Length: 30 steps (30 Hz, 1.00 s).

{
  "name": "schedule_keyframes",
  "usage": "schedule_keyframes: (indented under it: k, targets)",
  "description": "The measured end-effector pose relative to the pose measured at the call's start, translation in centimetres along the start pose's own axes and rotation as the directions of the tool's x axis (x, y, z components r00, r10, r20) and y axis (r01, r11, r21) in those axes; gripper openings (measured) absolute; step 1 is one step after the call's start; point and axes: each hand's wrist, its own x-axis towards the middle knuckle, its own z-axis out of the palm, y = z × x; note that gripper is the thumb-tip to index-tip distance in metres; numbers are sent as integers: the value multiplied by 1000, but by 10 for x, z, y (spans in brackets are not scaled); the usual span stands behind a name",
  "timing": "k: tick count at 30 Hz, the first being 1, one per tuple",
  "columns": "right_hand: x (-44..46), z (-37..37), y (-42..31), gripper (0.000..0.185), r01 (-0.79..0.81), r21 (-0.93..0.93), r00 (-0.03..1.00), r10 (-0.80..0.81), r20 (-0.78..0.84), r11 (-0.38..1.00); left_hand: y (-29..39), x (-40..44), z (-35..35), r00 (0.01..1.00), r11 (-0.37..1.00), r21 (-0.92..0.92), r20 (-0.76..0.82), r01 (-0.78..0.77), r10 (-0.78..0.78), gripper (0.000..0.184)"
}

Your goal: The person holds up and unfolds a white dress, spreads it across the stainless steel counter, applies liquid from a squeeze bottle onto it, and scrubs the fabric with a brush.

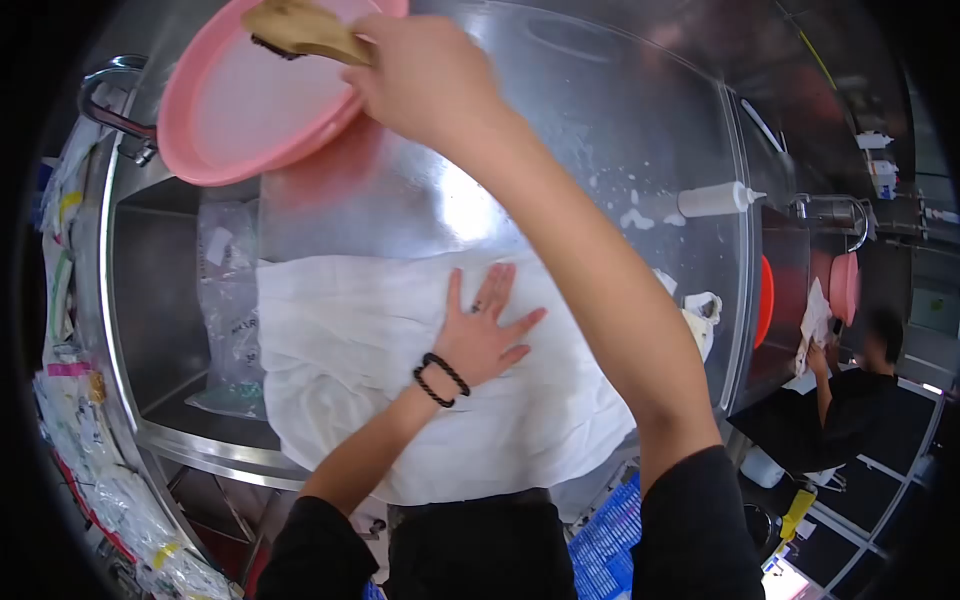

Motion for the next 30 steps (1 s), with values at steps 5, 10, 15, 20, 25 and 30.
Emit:
schedule_keyframes:
  k: [5, 10, 15, 20, 25, 30]
  targets:
    - [120, 118, -53, 28, -64, -467, 962, 179, 206, 882, 3, -2, -4, 974, 973, -206, 219, 108, -62, 57]
    - [101, 143, -48, 34, -95, 250, 982, 50, 182, 963, -8, -14, 2, 996, 807, -590, -80, -24, -29, 69]
    - [-93, 41, -66, 48, -10, 739, 938, 262, -227, 674, -3, -7, -4, 988, 996, -88, -152, -14, 1, 55]
    - [-307, 37, -22, 62, -539, 142, 825, 555, -109, 830, 1, -1, -6, 986, 1000, -26, -168, 3, -8, 45]
    - [-408, 26, 51, 72, -542, -388, 812, 584, -14, 745, 5, 9, -3, 986, 998, -38, -155, 54, -60, 41]
    - [-408, -10, 106, 73, -691, -298, 715, 682, -152, 659, 12, 3, -3, 984, 995, -43, -147, 94, -99, 37]
